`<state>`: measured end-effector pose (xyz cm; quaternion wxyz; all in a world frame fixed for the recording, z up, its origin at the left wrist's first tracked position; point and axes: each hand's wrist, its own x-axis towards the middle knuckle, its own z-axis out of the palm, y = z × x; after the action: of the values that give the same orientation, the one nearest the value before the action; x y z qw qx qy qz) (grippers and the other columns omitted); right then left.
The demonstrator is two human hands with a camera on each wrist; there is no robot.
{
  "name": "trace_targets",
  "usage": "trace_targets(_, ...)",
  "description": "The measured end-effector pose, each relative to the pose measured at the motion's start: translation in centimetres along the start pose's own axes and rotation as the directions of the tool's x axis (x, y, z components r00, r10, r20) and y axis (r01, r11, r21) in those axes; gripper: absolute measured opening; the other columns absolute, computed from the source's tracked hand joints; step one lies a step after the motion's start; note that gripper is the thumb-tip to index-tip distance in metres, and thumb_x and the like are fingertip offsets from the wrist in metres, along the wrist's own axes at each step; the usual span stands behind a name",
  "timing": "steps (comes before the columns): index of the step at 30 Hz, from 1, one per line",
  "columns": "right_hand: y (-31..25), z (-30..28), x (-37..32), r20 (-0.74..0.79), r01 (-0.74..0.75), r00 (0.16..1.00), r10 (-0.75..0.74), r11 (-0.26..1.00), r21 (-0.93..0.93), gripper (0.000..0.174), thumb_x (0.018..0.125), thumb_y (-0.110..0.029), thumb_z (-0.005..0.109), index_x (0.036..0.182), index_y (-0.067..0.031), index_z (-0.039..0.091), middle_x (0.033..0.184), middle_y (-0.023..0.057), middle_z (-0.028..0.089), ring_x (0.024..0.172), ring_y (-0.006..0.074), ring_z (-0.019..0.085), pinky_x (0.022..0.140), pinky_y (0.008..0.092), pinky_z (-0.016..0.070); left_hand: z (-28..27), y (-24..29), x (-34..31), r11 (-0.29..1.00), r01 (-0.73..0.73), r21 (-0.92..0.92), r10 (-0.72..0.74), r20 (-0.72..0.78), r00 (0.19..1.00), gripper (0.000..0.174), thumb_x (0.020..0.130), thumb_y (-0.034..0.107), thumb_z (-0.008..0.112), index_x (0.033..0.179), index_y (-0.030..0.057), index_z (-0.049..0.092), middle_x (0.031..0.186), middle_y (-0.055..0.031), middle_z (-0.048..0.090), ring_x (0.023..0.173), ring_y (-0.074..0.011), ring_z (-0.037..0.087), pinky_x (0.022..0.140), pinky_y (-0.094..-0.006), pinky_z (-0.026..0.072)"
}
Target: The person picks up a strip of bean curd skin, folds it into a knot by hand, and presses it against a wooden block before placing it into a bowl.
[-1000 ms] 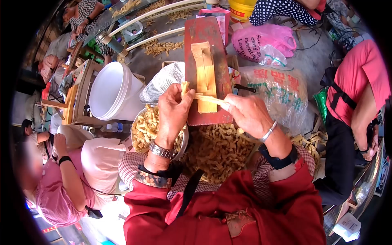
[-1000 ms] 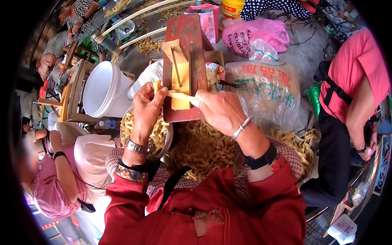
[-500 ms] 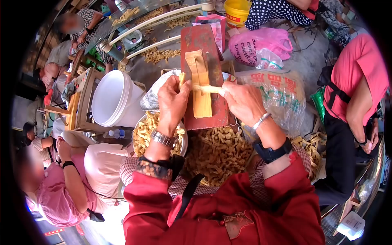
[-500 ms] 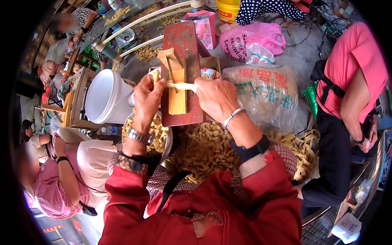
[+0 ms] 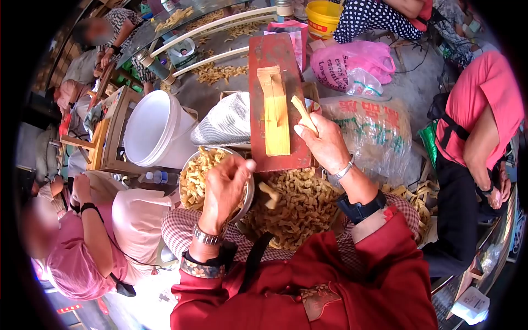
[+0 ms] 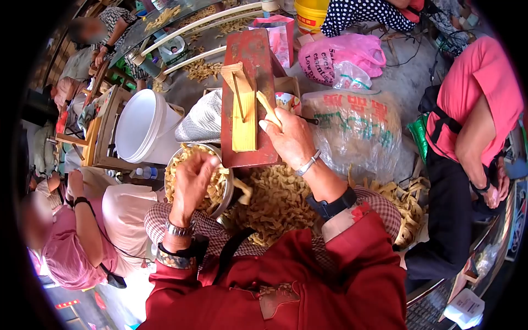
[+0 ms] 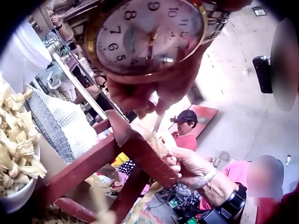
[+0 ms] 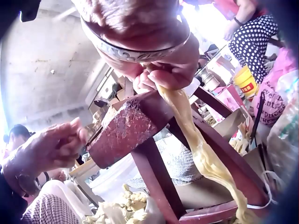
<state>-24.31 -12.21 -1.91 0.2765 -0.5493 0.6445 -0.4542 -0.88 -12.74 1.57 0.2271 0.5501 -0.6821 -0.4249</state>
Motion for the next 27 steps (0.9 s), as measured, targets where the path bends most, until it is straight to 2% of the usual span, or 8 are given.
trace_targets(1, 0.0, 0.1, 0.0, -0.007, -0.023, 1.0, 0.023, 1.0, -0.009, 0.022, 0.085, -0.022, 0.063, 0.087, 0.0001, 0.059, 0.064, 0.0156, 0.053, 0.061, 0.0283, 0.052, 0.055, 0.0374, 0.0409, 0.3, -0.3, 0.6, 0.998, -0.04, -0.041, 0.036, -0.102, 0.994, 0.018, 0.088, 0.015, 0.061, 0.094, -0.0021, 0.063, 0.077, -0.0094, 0.064, 0.073, -0.0137, 0.06, 0.07, -0.0265, 0.0468)
trace_targets(2, 0.0, 0.2, 0.0, -0.015, -0.045, 0.999, 0.045, 0.999, -0.018, 0.023, 0.085, -0.024, 0.063, 0.085, -0.0008, 0.059, 0.065, 0.0212, 0.055, 0.061, 0.0375, 0.056, 0.055, 0.0418, 0.0417, 0.7, -0.5, 1.5, 0.984, -0.173, 0.031, 0.175, -0.18, 0.968, 0.018, 0.088, 0.012, 0.06, 0.097, -0.0028, 0.062, 0.081, -0.0117, 0.064, 0.076, -0.0177, 0.06, 0.072, -0.0291, 0.047)
trace_targets(4, -0.4, 0.4, -0.3, -0.032, 0.006, 0.999, -0.006, 1.0, -0.024, 0.023, 0.085, -0.024, 0.062, 0.083, -0.0005, 0.059, 0.063, 0.022, 0.054, 0.06, 0.0383, 0.055, 0.053, 0.0422, 0.0407, 1.9, -0.1, 3.5, 0.892, -0.405, 0.2, 0.449, -0.293, 0.844, 0.02, 0.086, 0.008, 0.059, 0.101, -0.0042, 0.062, 0.088, -0.0161, 0.065, 0.083, -0.0257, 0.062, 0.076, -0.0344, 0.0474)
trace_targets(5, -0.5, 0.4, -0.4, -0.044, 0.029, 0.999, -0.031, 0.999, -0.03, 0.024, 0.085, -0.024, 0.062, 0.082, -0.0004, 0.059, 0.063, 0.0225, 0.053, 0.059, 0.0386, 0.055, 0.052, 0.0424, 0.0402, 2.6, 0.7, 3.8, 0.843, -0.463, 0.275, 0.532, -0.293, 0.795, 0.024, 0.084, 0.003, 0.058, 0.106, -0.0044, 0.061, 0.1, -0.0196, 0.063, 0.096, -0.0335, 0.058, 0.084, -0.0386, 0.0456)
trace_targets(6, -0.6, 0.3, -0.4, -0.018, -0.002, 1.0, 0.001, 0.999, -0.044, 0.023, 0.086, -0.024, 0.061, 0.082, -0.0007, 0.059, 0.064, 0.0224, 0.054, 0.059, 0.0388, 0.054, 0.052, 0.0424, 0.0399, 3.2, 0.5, 4.3, 0.854, -0.464, 0.236, 0.516, -0.272, 0.812, 0.025, 0.084, 0.005, 0.058, 0.107, -0.0031, 0.061, 0.106, -0.0176, 0.062, 0.103, -0.0316, 0.056, 0.091, -0.0378, 0.0418)
trace_targets(8, -0.9, 0.2, -0.6, -0.02, 0.026, 0.999, -0.027, 0.998, -0.056, 0.022, 0.086, -0.024, 0.06, 0.085, -0.0019, 0.061, 0.066, 0.0217, 0.056, 0.062, 0.0388, 0.056, 0.054, 0.0429, 0.0417, 4.1, 0.5, 4.8, 0.812, -0.464, 0.354, 0.551, -0.207, 0.808, 0.029, 0.087, 0.007, 0.055, 0.115, -0.0008, 0.058, 0.114, -0.0166, 0.06, 0.109, -0.0324, 0.052, 0.099, -0.044, 0.0341)
trace_targets(15, -1.4, 0.4, -0.9, 0.007, 0.129, 0.992, -0.129, 0.987, -0.097, 0.024, 0.086, -0.023, 0.058, 0.093, -0.0009, 0.064, 0.084, 0.0191, 0.063, 0.077, 0.0377, 0.06, 0.065, 0.0422, 0.0478, 6.3, 0.1, 4.3, 0.791, -0.374, 0.484, 0.501, -0.161, 0.85, 0.038, 0.092, 0.01, 0.048, 0.129, 0.0013, 0.048, 0.129, -0.0147, 0.052, 0.132, -0.0329, 0.036, 0.109, -0.0554, 0.0121)
trace_targets(27, -0.4, 0.0, -1.8, 0.047, 0.085, 0.995, -0.089, 0.993, 0.082, 0.026, 0.087, -0.021, 0.059, 0.1, 0.0006, 0.064, 0.085, 0.0214, 0.063, 0.077, 0.034, 0.063, 0.066, 0.0368, 0.0479, 8.4, 0.7, 2.5, 0.822, -0.323, 0.469, 0.472, -0.244, 0.847, 0.041, 0.091, 0.008, 0.046, 0.13, -0.0057, 0.042, 0.124, -0.0234, 0.053, 0.131, -0.0353, 0.036, 0.108, -0.0557, 0.0152)
